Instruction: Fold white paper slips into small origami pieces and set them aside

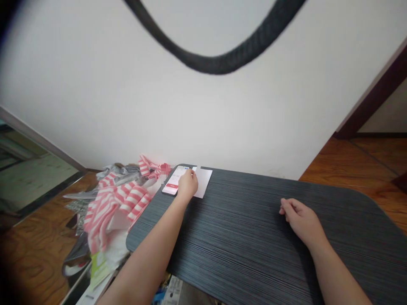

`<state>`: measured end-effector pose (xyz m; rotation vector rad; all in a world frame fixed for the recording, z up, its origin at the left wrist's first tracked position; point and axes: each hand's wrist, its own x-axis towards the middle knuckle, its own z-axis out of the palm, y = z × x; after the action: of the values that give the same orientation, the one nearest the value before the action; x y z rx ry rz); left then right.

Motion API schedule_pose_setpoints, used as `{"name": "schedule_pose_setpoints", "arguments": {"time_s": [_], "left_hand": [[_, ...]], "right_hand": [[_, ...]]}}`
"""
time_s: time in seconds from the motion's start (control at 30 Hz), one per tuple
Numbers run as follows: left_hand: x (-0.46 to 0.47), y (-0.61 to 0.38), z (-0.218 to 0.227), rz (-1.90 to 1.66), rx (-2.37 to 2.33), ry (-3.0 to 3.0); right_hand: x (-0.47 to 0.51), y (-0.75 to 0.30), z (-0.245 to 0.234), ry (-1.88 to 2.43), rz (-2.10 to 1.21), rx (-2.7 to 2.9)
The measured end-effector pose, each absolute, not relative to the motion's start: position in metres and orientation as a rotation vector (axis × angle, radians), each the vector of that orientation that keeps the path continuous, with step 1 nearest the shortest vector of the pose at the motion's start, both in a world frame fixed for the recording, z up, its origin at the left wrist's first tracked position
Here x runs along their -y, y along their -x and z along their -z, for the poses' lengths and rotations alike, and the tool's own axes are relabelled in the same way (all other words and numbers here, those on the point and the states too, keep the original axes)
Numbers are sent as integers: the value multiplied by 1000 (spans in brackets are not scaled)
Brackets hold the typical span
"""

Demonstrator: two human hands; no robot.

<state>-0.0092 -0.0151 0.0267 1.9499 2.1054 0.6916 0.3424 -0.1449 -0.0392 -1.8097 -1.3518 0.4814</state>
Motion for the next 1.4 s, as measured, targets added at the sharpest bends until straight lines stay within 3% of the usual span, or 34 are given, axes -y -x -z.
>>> {"name": "schedule_pose_setpoints", "arguments": {"time_s": [0.17, 0.37, 0.6, 1.0, 1.23, 1.4], "left_hand": [[26, 4, -59, -984, -2035, -2005], [39, -18, -66, -1333, -1302, -1523], [52, -56, -12, -1114, -974, -1009], [56, -58, 32, -956, -1134, -1397], [57, -58, 25, -964, -1011, -1260], [57, -57, 20, -911, -938, -1198]], "right_hand": [[144, -348, 43, 1859, -556, 1399], [145, -343, 38, 1861, -532, 1385], [145, -340, 32, 1869, -540, 1371], [145, -307, 12, 1919, -404, 1629], [123, -275, -5, 1680, -906, 1569], [107, -260, -8, 1495, -1014, 1488]]}}
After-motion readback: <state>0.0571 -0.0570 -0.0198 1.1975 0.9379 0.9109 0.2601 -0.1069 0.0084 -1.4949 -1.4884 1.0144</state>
